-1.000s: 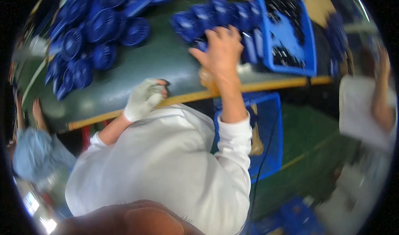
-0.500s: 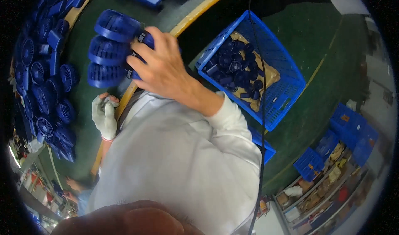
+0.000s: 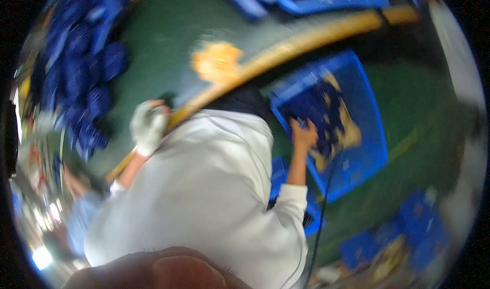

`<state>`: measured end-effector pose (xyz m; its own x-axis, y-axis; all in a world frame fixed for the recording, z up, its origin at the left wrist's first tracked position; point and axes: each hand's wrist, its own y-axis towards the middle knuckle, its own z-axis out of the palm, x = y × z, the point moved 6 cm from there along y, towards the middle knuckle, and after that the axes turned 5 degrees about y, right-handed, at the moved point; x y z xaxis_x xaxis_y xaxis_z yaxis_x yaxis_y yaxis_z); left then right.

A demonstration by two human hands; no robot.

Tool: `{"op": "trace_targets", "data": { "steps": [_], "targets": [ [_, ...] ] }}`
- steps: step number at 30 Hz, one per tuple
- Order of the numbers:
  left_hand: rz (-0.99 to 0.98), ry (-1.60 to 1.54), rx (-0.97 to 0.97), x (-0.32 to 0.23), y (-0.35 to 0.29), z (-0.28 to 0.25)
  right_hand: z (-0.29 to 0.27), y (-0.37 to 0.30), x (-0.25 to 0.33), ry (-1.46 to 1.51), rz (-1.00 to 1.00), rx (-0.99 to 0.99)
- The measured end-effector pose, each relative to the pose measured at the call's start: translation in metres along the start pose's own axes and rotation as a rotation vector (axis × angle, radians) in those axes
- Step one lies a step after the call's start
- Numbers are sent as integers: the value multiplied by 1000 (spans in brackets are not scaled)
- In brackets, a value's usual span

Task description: The person assembles handheld fans by hand, picking up a blue fan body and a black component, fitting the component onto the fan, and placing the completed unit into a blue crate.

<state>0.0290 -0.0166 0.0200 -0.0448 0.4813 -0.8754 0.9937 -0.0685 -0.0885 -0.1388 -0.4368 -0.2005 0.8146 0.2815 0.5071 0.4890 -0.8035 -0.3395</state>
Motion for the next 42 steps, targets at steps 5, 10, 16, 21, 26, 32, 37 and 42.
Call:
{"op": "trace_targets", "data": {
  "steps": [5, 10, 16, 21, 26, 32, 37, 42],
  "targets": [
    [-94, 4, 43, -8, -3, -1, 55, 96, -70, 142, 110, 92],
    [16, -5, 36, -11, -2, -5, 79, 148, -96, 91, 66, 40],
    [525, 129, -129, -30, -20, -24, 73, 114, -1, 87, -379, 91],
    [647, 614, -405, -41, -50, -102, 63, 44, 53, 365, -406, 476],
    [-8, 1258, -839, 5, -73, -209, 11, -88, 222, 385, -684, 897],
    [-163, 1176, -445, 87, -58, -285, -89, -110, 380, 415, -1300, 468],
    [-149, 1123, -369, 58, -38, -283, -104, -15, 470, 322, -1367, 5],
    [-16, 852, -444, -9, -45, -225, -74, 83, 521, -182, -1457, -149]
  ]
}}
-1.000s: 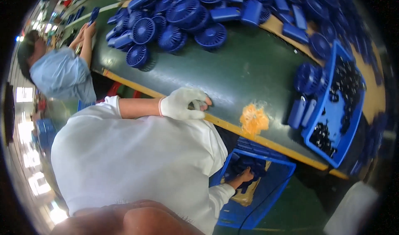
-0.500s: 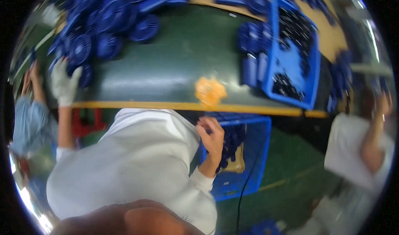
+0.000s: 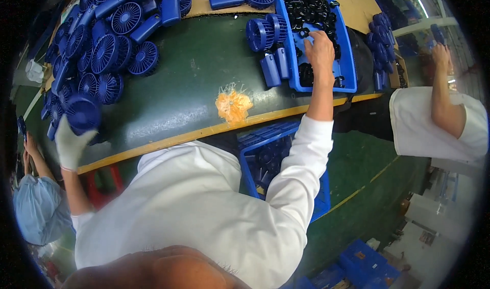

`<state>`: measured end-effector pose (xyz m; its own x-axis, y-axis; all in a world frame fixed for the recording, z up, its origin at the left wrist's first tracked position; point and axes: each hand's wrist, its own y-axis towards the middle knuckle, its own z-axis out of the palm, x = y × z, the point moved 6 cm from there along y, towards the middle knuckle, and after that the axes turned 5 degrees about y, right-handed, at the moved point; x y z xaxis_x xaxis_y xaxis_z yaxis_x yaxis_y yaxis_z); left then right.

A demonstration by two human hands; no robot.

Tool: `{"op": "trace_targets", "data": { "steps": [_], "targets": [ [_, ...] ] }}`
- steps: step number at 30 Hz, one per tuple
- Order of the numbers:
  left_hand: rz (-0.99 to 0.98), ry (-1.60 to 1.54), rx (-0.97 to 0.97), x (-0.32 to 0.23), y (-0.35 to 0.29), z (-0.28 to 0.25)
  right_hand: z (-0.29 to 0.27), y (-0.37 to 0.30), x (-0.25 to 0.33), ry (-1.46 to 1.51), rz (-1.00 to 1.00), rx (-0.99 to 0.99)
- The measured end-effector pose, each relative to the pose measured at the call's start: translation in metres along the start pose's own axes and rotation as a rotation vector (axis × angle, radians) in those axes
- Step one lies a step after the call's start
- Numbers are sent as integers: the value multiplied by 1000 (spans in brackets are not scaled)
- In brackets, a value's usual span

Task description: The person assembles handheld fans by hand, picking up a blue fan body and a black component, fitting the component onto the fan, and placing the completed unit into a blue crate.

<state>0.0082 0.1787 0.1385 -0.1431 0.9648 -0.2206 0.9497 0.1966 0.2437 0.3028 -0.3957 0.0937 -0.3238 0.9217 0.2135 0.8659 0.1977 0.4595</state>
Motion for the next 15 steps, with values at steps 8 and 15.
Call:
{"op": "trace_targets", "data": {
  "steps": [8, 15],
  "targets": [
    [481, -87, -70, -127, -5, 82, 26, 26, -17, 26, 195, 117],
    [426, -120, 102, -133, -3, 93, -20, -55, 80, 1704, 378, -211]
  ]
}}
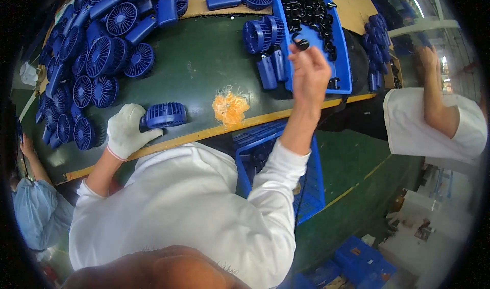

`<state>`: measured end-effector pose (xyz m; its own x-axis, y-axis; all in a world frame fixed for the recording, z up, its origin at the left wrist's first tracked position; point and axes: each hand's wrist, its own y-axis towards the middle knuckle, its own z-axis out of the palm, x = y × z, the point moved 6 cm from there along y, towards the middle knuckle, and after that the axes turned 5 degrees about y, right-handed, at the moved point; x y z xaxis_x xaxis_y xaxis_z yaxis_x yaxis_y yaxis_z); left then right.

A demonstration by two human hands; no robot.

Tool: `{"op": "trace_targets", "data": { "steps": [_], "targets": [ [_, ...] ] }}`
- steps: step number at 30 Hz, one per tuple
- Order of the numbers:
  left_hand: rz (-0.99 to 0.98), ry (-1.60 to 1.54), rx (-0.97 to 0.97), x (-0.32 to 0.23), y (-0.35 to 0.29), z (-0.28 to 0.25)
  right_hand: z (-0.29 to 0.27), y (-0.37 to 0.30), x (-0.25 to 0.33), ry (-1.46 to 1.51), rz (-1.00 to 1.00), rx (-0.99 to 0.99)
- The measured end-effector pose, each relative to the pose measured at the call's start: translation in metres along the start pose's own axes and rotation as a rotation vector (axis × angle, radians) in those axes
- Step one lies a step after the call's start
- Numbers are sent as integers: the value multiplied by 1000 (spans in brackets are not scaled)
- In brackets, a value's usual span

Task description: The person assembles handheld fans by hand, picking up a blue fan body and a black component, fitting the component onto the fan, and placing the completed unit into a blue crate.

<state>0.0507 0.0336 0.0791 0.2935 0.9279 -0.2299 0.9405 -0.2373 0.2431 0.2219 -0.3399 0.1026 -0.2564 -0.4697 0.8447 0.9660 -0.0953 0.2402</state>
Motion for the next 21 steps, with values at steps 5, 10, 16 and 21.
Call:
{"op": "trace_targets", "data": {
  "steps": [5, 10, 16, 21],
  "targets": [
    [28, -11, 32, -1, -4, -3, 62, -87, 0, -567, -291, -121],
    [57, 32, 78, -1, -3, 4, 102, -115, -9, -930, -740, 123],
    [-235, -217, 29, 15, -8, 1, 109, -140, -27, -732, -410, -5],
    [-563, -1196, 42, 17, -4, 31, 126, -164, -58, -416, -247, 15]
  ]
}}
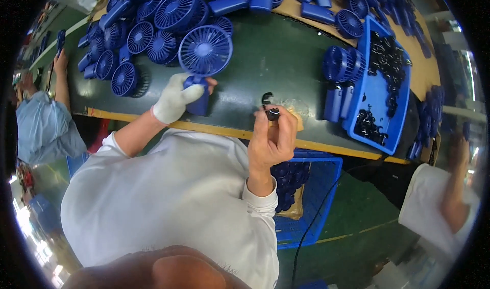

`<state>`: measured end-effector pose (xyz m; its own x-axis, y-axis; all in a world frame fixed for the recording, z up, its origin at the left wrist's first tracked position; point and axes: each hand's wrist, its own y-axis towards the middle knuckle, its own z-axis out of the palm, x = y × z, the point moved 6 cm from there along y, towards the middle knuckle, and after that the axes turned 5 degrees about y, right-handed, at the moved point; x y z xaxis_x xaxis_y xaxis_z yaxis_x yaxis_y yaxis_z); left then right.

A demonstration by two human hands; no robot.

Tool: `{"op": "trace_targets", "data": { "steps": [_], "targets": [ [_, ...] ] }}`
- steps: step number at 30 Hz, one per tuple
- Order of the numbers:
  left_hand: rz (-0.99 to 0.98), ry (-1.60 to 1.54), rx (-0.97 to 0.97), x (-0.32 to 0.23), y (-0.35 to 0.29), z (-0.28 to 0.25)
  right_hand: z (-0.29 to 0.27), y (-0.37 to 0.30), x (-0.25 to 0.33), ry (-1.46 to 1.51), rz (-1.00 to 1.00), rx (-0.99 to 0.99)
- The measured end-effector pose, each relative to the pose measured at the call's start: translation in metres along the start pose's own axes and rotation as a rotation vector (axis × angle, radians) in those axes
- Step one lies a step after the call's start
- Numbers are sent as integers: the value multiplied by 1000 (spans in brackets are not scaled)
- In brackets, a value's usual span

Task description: The person assembles handheld fans by hand, picking up a blue fan body and a black component, fitting the component onto the fan, and placing the completed unit into a blue crate.

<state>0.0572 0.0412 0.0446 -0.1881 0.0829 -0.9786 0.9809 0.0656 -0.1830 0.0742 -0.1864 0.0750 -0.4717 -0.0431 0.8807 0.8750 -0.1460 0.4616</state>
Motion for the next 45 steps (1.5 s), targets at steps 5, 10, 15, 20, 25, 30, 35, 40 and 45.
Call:
{"op": "trace_targets", "data": {
  "steps": [5, 10, 15, 20, 25, 30, 35, 40, 45],
  "targets": [
    [-67, -302, 39, -7, 7, 29, 31, -11, -1, 463, 348, 120],
    [215, 187, 16, -25, 7, 36, 52, -27, -20, 504, 504, 146],
    [190, 385, 1, -26, 14, 38, 51, -28, -36, 460, 525, 110],
    [227, 353, -61, -16, 19, 35, 51, -28, -59, 351, 524, 76],
    [69, 245, 129, -10, 21, 46, 63, -26, -55, 527, 706, 82],
    [-272, -288, 174, 10, 8, 57, 60, -27, -66, 420, 942, 68],
    [591, 613, -337, 13, -4, 49, 53, 1, -28, -253, 418, 304],
    [402, 545, 2, -45, 2, 29, 14, 42, -24, -355, 341, 306],
    [799, 1360, -437, -122, 12, -64, -9, 90, -27, -1186, -13, 339]
  ]
}}
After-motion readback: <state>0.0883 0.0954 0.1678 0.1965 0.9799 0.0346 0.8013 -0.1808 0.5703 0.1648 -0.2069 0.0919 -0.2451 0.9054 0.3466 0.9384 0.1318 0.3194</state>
